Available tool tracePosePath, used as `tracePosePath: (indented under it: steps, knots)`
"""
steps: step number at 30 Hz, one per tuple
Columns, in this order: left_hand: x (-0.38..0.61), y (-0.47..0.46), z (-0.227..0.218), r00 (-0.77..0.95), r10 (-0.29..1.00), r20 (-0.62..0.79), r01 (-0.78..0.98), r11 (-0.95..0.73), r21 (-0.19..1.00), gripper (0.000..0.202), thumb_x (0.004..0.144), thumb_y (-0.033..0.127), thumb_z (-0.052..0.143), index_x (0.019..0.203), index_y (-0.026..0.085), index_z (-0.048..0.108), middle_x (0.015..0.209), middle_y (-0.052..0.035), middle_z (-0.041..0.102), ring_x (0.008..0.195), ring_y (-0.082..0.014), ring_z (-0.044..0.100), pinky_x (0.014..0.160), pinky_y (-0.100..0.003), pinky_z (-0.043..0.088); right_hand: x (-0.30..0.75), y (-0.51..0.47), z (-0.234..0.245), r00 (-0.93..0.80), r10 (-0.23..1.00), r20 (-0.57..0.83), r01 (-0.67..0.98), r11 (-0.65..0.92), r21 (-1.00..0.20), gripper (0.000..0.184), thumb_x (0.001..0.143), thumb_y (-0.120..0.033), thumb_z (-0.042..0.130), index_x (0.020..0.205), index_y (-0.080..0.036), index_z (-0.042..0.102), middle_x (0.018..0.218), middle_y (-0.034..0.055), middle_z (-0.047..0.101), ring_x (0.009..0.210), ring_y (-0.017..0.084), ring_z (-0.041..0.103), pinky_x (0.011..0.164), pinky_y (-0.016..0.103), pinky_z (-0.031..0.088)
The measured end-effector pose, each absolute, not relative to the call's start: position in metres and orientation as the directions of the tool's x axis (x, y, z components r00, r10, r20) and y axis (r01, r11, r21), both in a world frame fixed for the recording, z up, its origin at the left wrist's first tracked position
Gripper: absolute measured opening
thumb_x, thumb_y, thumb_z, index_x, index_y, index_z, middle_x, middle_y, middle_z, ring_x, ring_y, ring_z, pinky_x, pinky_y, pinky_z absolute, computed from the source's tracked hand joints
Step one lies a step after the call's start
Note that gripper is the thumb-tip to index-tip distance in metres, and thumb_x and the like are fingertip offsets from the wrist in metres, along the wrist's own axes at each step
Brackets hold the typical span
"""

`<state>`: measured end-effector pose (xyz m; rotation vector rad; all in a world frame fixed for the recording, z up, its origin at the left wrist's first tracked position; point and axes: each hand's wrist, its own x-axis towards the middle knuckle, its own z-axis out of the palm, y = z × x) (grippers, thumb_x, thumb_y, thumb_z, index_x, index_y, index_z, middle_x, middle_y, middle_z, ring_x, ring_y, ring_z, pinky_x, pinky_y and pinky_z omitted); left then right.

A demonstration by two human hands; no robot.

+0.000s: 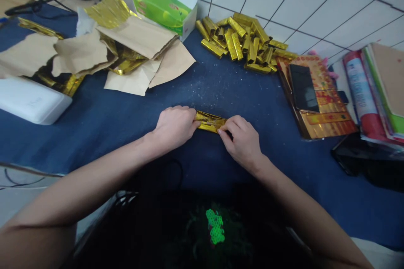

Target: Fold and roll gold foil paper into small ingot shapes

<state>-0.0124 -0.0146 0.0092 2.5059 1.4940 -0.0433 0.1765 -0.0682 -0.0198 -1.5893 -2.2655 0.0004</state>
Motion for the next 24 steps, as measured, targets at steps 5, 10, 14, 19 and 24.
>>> tracePosePath:
  steps: [5, 10, 14, 19, 24]
  knots:
    - [-0.012, -0.015, 0.008, 0.491, 0.863, -0.120, 0.869, -0.474, 0.142, 0.022, 0.084, 0.033, 0.046, 0.079, 0.016, 0.060, 0.076, -0.0046, 0.063, 0.072, -0.0197, 0.060, 0.062, -0.029, 0.043, 0.176, -0.079, -0.014, -0.395, 0.870, 0.296, 0.902, 0.428, -0.053, 0.020, 0.085, -0.027, 0.048, 0.077, -0.017, 0.063, 0.086, 0.0062, 0.061, 0.076, 0.018, 0.049, 0.068, 0.031, 0.037]
    - [-0.013, -0.023, 0.008, 0.515, 0.857, 0.026, 0.855, -0.516, 0.045, 0.020, 0.085, 0.030, 0.047, 0.085, 0.014, 0.059, 0.078, -0.0075, 0.062, 0.076, -0.0219, 0.058, 0.066, -0.032, 0.043, 0.174, -0.087, -0.011, -0.429, 0.860, 0.277, 0.899, 0.437, 0.037, 0.024, 0.085, -0.032, 0.049, 0.090, -0.015, 0.065, 0.093, 0.0092, 0.061, 0.085, 0.022, 0.049, 0.075, 0.035, 0.036]
    - [-0.014, -0.045, 0.005, 0.689, 0.704, 0.169, 0.707, -0.705, 0.053, 0.026, 0.089, 0.025, 0.038, 0.100, 0.015, 0.060, 0.099, -0.0092, 0.063, 0.092, -0.0221, 0.056, 0.077, -0.034, 0.043, 0.172, -0.088, -0.008, -0.430, 0.865, 0.258, 0.899, 0.437, 0.033, 0.025, 0.085, -0.030, 0.048, 0.092, -0.014, 0.065, 0.094, 0.0107, 0.061, 0.087, 0.023, 0.049, 0.078, 0.036, 0.037]
    - [-0.011, -0.070, -0.004, 0.774, 0.625, 0.097, 0.621, -0.780, 0.072, 0.058, 0.086, 0.048, 0.041, 0.128, 0.008, 0.043, 0.135, -0.0145, 0.044, 0.123, -0.0258, 0.038, 0.101, -0.040, 0.030, 0.172, -0.088, -0.007, -0.432, 0.867, 0.247, 0.897, 0.442, 0.015, 0.025, 0.085, -0.029, 0.046, 0.094, -0.014, 0.065, 0.095, 0.0115, 0.062, 0.089, 0.024, 0.049, 0.080, 0.039, 0.037]
    - [-0.010, -0.073, -0.011, 0.755, 0.656, 0.006, 0.655, -0.754, 0.053, 0.068, 0.086, 0.057, 0.030, 0.133, 0.008, 0.038, 0.141, -0.0155, 0.035, 0.125, -0.0300, 0.036, 0.096, -0.048, 0.032, 0.175, -0.090, -0.007, -0.438, 0.866, 0.243, 0.893, 0.449, 0.010, 0.029, 0.086, -0.030, 0.046, 0.101, -0.013, 0.064, 0.096, 0.0116, 0.062, 0.090, 0.024, 0.050, 0.083, 0.040, 0.037]
